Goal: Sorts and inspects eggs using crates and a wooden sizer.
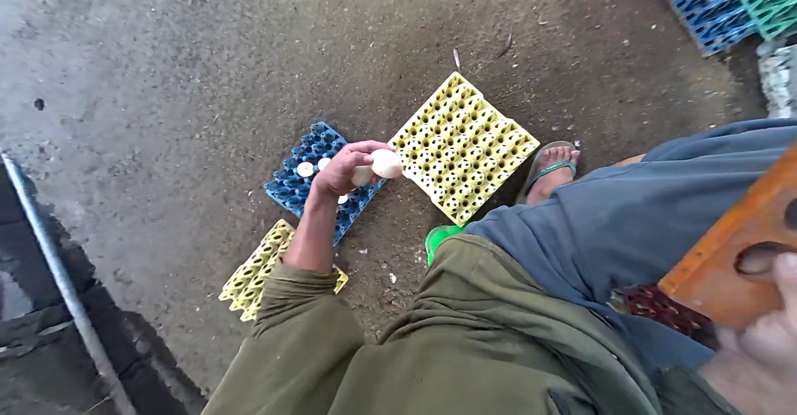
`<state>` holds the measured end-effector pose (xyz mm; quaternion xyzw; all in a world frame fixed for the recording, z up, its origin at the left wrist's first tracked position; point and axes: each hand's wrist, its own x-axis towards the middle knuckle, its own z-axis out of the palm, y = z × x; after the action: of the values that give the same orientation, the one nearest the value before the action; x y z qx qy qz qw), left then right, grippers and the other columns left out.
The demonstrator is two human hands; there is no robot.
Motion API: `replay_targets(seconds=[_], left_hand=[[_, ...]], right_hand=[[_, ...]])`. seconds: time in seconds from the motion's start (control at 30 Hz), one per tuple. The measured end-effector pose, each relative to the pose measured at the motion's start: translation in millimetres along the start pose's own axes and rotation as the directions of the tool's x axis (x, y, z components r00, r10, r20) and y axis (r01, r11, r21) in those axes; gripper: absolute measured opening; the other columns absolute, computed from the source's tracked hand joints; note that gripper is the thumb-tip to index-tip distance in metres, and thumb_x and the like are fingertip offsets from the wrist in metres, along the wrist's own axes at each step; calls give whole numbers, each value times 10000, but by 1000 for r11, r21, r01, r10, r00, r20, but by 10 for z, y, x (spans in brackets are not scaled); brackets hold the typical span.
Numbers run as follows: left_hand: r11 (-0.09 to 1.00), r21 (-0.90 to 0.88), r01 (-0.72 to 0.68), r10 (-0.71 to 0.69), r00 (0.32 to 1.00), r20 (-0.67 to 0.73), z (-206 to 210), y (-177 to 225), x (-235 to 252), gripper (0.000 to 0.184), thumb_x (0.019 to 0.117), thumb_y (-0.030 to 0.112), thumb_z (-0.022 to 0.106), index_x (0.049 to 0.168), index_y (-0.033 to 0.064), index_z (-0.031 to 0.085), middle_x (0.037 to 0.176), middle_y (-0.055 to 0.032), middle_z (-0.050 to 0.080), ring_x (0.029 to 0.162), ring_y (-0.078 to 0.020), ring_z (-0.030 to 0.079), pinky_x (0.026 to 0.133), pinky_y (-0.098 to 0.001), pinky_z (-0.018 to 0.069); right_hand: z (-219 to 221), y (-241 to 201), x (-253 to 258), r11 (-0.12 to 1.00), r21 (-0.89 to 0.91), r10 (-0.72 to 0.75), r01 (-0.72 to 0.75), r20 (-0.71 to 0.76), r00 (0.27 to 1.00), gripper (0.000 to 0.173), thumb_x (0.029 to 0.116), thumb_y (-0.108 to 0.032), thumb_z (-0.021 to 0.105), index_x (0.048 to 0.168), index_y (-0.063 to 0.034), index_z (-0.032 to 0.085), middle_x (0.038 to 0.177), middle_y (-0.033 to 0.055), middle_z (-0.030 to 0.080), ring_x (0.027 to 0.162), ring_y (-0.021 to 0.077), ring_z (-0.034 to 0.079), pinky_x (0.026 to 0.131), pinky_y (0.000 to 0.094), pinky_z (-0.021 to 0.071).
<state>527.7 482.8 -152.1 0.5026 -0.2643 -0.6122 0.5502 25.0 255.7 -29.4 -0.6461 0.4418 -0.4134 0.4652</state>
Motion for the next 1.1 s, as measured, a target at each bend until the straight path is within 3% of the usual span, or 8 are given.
replay_targets(seconds=[0.13,0.37,0.43,0.53,0.67,0.9,1.0,1.1], left_hand=[[979,-182,-94,145,945,292,872,263,503,473,940,585,583,1139,183,733,866,8,730,593,-29,620,507,-183,513],[849,-487,206,79,861,502,2139,437,900,350,979,428,506,1023,128,681,725,-27,655,561,-69,600,521,-191,500],[859,-451,243,49,838,543,2393,522,945,353,997,421,483,991,125,675,718,-28,655,571,-66,613,541,-183,516],[898,-349,266,12,780,626,2709,675,979,340,1001,398,509,1142,121,646,783,-52,681,603,-70,639,547,-174,535],[953,-176,248,-68,739,670,3092,829,1032,346,1029,310,469,1217,69,631,799,-64,688,599,-65,643,534,-172,544],[971,-14,237,-166,723,670,3558,777,1178,265,992,157,572,1214,77,693,864,-82,706,618,-77,646,560,-198,565],[977,85,195,-204,744,637,3630,813,1195,243,956,151,616,1164,68,711,819,-63,698,593,-72,630,544,-196,557],[971,183,151,-232,758,610,3697,878,1183,224,928,114,648,1137,72,717,829,-49,691,609,-75,630,560,-203,562]], right_hand=[[127,-223,-111,999,-36,-35,33,-43,998,391,972,-62,551,1334,-78,403,965,-122,648,785,29,662,766,230,597],[153,-271,-504,998,20,57,-57,29,998,469,940,-75,605,1368,-42,415,1050,-82,687,827,40,683,742,228,610],[124,-292,-572,996,-25,84,-84,32,996,491,937,-88,606,1378,-3,405,1048,-56,700,830,44,695,744,230,616],[52,-357,-592,976,-193,108,-101,29,994,528,945,-169,623,1388,50,439,1093,5,712,920,32,701,799,215,612],[-23,-468,-561,890,-444,127,-103,25,992,563,954,-293,618,1418,6,507,1188,82,692,1050,46,670,892,242,579],[-45,-427,-610,942,-302,172,-148,53,984,523,981,-202,587,1435,22,459,1186,82,697,1023,49,682,886,246,588],[-68,-368,-644,930,-366,5,-24,-55,998,633,962,-343,580,1463,25,458,1336,182,585,1165,157,611,949,329,552],[-73,-480,-613,890,-439,-183,121,-102,978,646,971,-521,590,1440,-86,503,1352,149,541,1128,129,577,878,277,528]])
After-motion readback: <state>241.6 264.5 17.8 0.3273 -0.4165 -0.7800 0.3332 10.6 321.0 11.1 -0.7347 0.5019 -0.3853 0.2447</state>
